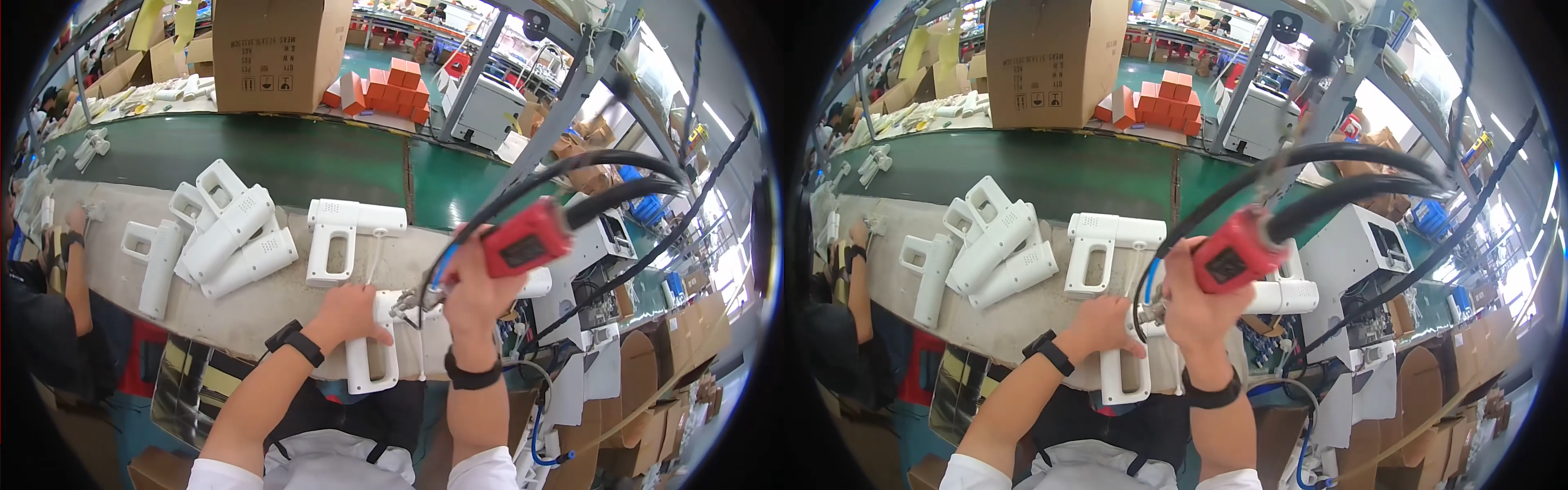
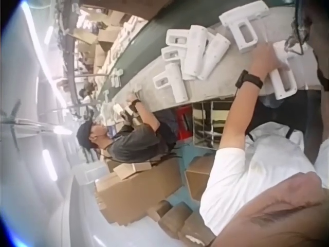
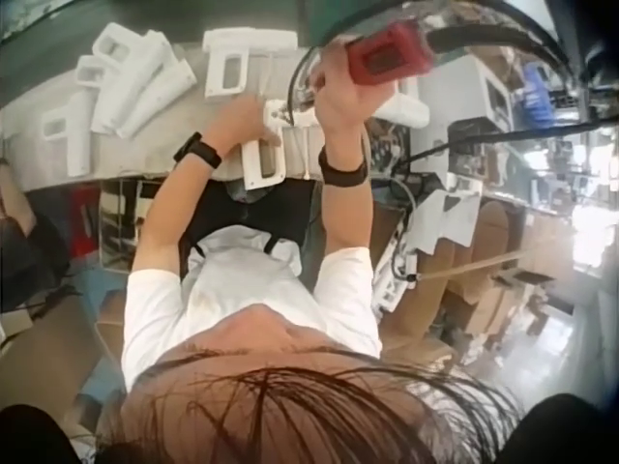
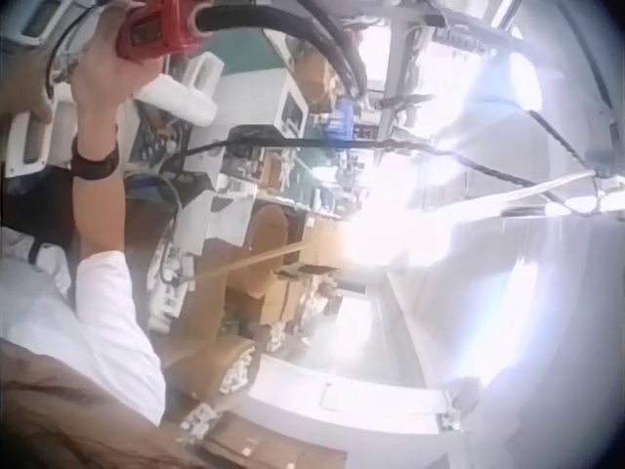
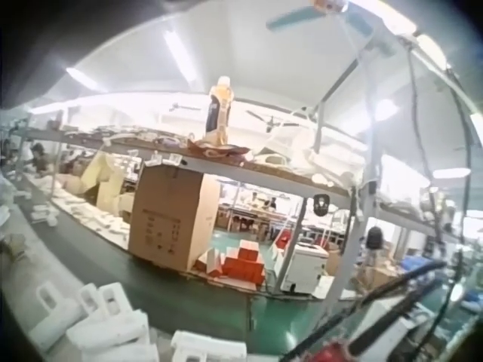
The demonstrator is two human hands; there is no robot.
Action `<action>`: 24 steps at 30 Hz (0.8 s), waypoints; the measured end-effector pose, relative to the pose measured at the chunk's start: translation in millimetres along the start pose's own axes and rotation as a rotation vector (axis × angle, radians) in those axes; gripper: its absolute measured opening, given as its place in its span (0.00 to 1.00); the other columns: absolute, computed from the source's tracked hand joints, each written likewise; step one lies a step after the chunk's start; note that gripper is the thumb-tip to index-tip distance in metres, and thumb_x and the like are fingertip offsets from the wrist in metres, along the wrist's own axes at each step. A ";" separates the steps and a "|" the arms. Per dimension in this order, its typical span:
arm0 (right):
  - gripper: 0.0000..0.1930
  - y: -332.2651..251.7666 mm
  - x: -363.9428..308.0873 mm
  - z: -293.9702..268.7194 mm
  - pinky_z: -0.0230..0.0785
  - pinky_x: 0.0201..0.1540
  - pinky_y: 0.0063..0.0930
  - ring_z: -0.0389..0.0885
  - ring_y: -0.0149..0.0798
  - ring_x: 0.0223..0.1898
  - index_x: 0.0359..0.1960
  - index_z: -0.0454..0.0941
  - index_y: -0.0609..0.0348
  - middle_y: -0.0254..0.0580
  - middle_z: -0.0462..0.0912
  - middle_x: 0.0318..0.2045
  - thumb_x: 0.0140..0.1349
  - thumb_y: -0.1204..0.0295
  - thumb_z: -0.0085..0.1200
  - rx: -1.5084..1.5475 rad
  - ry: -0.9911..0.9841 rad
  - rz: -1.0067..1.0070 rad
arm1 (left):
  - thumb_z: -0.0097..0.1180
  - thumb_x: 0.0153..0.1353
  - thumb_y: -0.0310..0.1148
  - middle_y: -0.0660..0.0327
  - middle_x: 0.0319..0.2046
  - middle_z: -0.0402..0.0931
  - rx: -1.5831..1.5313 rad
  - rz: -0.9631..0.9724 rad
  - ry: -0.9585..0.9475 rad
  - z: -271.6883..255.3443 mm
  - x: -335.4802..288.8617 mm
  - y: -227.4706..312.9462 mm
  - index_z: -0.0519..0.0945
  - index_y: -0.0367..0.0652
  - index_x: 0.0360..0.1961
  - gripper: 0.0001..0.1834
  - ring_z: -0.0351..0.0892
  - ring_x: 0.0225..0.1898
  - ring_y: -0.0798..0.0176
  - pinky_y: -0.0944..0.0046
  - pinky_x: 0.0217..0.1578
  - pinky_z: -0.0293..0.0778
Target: Assembling white plastic housings using a handheld power screwdriver on a manufacturing line.
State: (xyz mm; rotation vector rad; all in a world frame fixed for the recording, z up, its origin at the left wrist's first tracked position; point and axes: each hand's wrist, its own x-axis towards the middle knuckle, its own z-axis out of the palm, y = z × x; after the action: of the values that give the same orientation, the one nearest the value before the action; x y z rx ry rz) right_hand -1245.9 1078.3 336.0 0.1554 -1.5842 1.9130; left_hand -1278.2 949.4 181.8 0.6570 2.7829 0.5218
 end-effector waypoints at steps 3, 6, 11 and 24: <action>0.05 -10.5 -8.8 -6.5 0.59 0.15 0.19 0.69 0.26 0.12 0.35 0.72 0.67 0.37 0.74 0.16 0.57 0.81 0.53 0.068 -0.049 -0.025 | 0.69 0.28 0.66 0.54 0.38 0.79 0.025 0.049 0.109 8.6 3.9 -5.4 0.76 0.39 0.40 0.45 0.79 0.44 0.52 0.56 0.46 0.74; 0.03 -2.3 -19.5 -8.4 0.64 0.20 0.18 0.73 0.24 0.16 0.30 0.75 0.65 0.33 0.76 0.18 0.57 0.81 0.56 0.063 -0.023 0.027 | 0.70 0.27 0.66 0.55 0.38 0.79 0.029 0.049 0.149 15.4 7.0 -7.3 0.77 0.39 0.40 0.45 0.79 0.43 0.52 0.56 0.44 0.75; 0.07 57.3 -34.9 -16.1 0.67 0.31 0.19 0.74 0.23 0.25 0.30 0.74 0.62 0.30 0.75 0.21 0.54 0.78 0.62 -0.119 -0.005 0.117 | 0.71 0.35 0.55 0.56 0.37 0.78 0.042 0.074 0.183 23.1 6.9 -10.9 0.76 0.41 0.38 0.34 0.79 0.41 0.52 0.54 0.42 0.75; 0.08 -8.5 -13.3 -7.5 0.61 0.15 0.19 0.71 0.27 0.15 0.39 0.72 0.66 0.41 0.78 0.24 0.58 0.80 0.54 0.221 -0.094 0.007 | 0.74 0.35 0.48 0.47 0.48 0.73 -0.546 -0.158 0.257 22.2 -60.5 -25.6 0.66 0.37 0.57 0.49 0.70 0.53 0.43 0.51 0.53 0.67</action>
State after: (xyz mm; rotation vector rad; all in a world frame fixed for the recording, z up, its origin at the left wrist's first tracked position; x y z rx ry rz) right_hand -1228.6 1080.5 334.8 0.3375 -1.4300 2.1111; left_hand -1228.6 906.1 160.3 0.2585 2.6828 1.3405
